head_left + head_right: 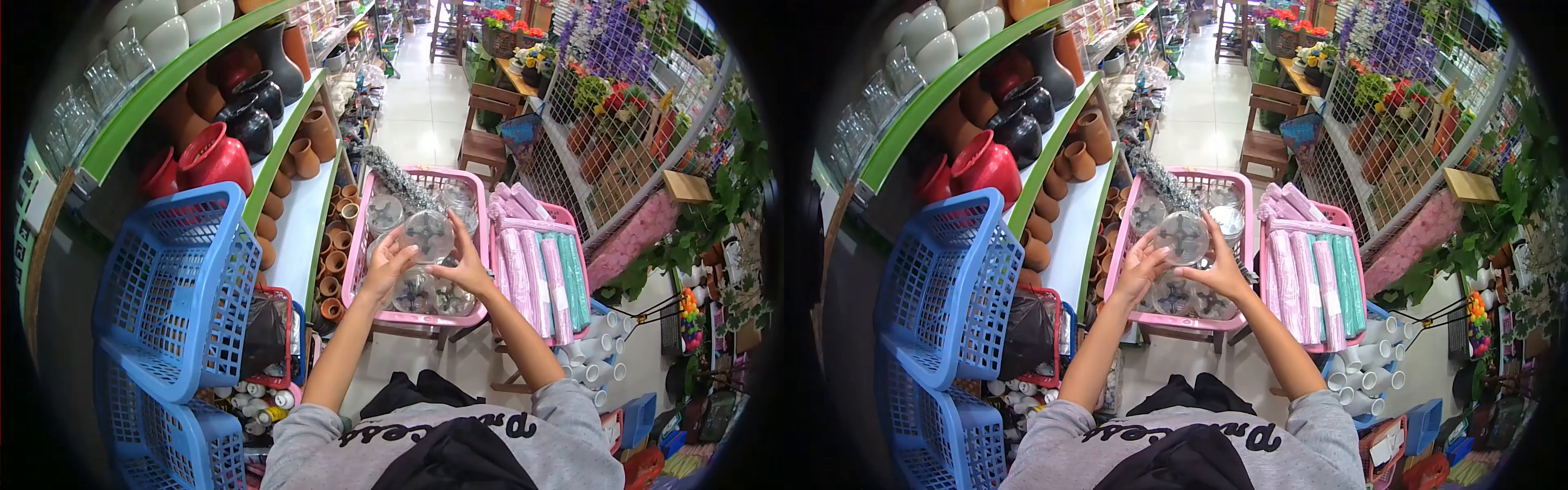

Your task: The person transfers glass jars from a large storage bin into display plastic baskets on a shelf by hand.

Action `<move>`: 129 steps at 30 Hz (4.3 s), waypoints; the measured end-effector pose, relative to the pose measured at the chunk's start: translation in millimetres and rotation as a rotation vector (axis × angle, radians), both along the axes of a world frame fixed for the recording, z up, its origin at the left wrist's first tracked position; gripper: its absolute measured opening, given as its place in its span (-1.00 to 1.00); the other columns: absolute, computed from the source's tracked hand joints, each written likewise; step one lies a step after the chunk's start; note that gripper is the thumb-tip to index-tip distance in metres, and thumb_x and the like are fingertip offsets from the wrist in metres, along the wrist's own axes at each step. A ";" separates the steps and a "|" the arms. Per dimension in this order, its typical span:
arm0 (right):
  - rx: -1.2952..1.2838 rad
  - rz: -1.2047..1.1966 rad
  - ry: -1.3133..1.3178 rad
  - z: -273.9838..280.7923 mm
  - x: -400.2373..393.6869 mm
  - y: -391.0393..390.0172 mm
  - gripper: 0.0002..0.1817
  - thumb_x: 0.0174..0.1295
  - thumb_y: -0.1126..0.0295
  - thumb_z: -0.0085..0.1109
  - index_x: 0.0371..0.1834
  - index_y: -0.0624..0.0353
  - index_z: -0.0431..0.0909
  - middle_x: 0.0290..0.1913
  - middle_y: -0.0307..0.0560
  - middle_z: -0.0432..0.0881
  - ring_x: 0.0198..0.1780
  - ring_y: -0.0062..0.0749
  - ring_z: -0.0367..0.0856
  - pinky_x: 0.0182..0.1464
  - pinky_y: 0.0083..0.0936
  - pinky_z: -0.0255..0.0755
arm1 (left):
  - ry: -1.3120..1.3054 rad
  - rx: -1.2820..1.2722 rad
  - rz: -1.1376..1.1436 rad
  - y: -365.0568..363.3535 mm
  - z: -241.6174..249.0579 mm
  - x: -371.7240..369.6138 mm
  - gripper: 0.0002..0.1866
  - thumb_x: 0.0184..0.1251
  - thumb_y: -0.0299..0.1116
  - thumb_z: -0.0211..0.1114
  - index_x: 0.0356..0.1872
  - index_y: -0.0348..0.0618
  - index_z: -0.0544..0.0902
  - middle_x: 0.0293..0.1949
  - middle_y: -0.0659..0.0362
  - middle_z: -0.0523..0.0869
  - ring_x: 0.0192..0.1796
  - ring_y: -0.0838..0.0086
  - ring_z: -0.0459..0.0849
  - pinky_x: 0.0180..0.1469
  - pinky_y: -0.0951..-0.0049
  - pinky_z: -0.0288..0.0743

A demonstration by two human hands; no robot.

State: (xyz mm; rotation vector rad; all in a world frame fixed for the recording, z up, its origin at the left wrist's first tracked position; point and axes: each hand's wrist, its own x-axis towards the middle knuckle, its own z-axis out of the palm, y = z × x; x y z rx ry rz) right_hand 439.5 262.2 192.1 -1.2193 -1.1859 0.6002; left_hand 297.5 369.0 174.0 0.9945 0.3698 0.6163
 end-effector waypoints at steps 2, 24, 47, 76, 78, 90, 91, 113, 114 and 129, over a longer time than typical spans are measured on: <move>0.023 0.014 0.072 -9.1 9.7 4.8 0.01 -0.06 0.29 0.43 0.41 0.15 -0.07 0.27 0.05 0.24 0.17 -0.31 0.41 0.08 -0.44 0.41 | -0.008 0.114 0.001 -1.7 4.8 4.8 -0.35 0.20 -0.54 0.22 0.30 -0.28 0.14 -0.02 0.10 0.57 -0.08 0.49 0.62 -0.12 0.55 0.56; -0.581 -0.405 -0.939 -64.1 57.4 23.0 -0.67 0.19 0.30 -0.01 -0.09 0.32 0.39 -0.17 0.19 0.48 -0.10 0.08 0.51 -0.10 -0.16 0.42 | -0.245 -0.366 0.148 20.2 -21.4 21.7 -0.66 0.28 -0.38 0.08 0.06 -0.25 0.40 0.02 0.06 0.55 0.05 0.34 0.56 0.11 0.32 0.46; -0.687 -0.394 -0.592 -1.8 25.1 -69.1 -0.65 0.34 0.24 -0.19 -0.14 0.41 0.26 -0.46 0.40 0.53 -0.41 0.32 0.50 -0.35 0.06 0.35 | -0.145 -0.170 0.473 16.9 -20.6 60.4 -0.63 0.40 -0.03 -0.02 -0.05 -0.12 0.41 -0.11 0.21 0.53 -0.12 0.50 0.58 -0.25 0.46 0.57; -0.193 -0.398 -0.467 -57.5 58.1 -51.7 -0.58 0.34 0.09 -0.14 -0.25 0.34 0.33 -0.62 0.25 0.49 -0.65 0.08 0.46 -0.58 -0.14 0.32 | -0.170 -0.184 0.378 14.6 -28.4 48.9 -0.54 0.45 -0.05 -0.11 0.09 -0.26 0.37 -0.03 0.14 0.56 -0.02 0.42 0.58 -0.09 0.40 0.53; -0.396 -0.257 0.015 -29.6 45.2 -47.0 -0.58 0.34 0.04 -0.14 -0.24 0.26 0.36 -0.66 0.06 0.44 -0.73 -0.18 0.34 -0.67 -0.31 0.23 | -0.173 -0.206 0.309 4.3 -16.2 46.7 -0.52 0.45 -0.03 -0.15 0.11 -0.24 0.37 -0.01 0.11 0.56 0.00 0.38 0.59 -0.06 0.34 0.54; -0.349 -0.110 0.796 13.3 14.3 -0.3 -0.67 0.12 0.20 0.27 -0.32 0.20 0.39 -0.46 -0.22 0.47 -0.73 -0.78 0.16 -0.77 -0.76 0.01 | -0.129 -0.168 0.075 -0.8 -7.3 43.8 -0.44 0.45 0.05 -0.27 0.17 -0.21 0.35 0.06 0.08 0.55 0.09 0.36 0.55 0.13 0.31 0.43; -0.337 -0.082 0.848 12.6 16.1 1.2 -0.66 0.07 0.21 0.31 -0.35 0.20 0.39 -0.51 -0.25 0.44 -0.72 -0.77 0.18 -0.76 -0.74 0.02 | -0.113 -0.174 0.079 -1.0 -9.1 44.7 -0.45 0.45 0.05 -0.26 0.16 -0.21 0.35 0.06 0.09 0.56 0.07 0.37 0.56 0.11 0.31 0.44; -0.180 -0.365 -0.190 3.9 -6.2 -26.0 -0.72 0.29 0.31 0.01 -0.22 0.37 0.32 -0.63 0.13 0.47 -0.61 -0.10 0.49 -0.47 -0.27 0.35 | -0.215 -0.443 -0.161 0.0 18.7 34.7 -0.35 0.25 0.23 -0.17 0.13 -0.08 0.39 0.01 0.06 0.55 0.03 0.21 0.53 0.13 -0.01 0.37; -0.219 -0.346 -0.335 13.7 -6.8 -37.4 -0.69 0.32 0.27 -0.07 -0.18 0.39 0.30 -0.60 0.25 0.49 -0.54 0.11 0.52 -0.41 -0.18 0.39 | -0.247 -0.479 -0.146 1.6 21.8 34.2 -0.35 0.26 0.22 -0.17 0.14 -0.08 0.39 0.01 0.05 0.55 0.03 0.20 0.52 0.11 -0.02 0.36; -0.448 -0.238 -0.597 10.0 -2.4 -78.6 -0.67 0.28 0.26 -0.08 -0.14 0.39 0.30 -0.54 0.39 0.50 -0.43 0.31 0.50 -0.35 0.06 0.33 | -0.327 -0.608 -0.014 12.4 5.5 42.2 -0.33 0.19 0.27 -0.11 0.10 -0.05 0.42 0.04 0.06 0.53 0.06 0.15 0.49 0.04 0.15 0.40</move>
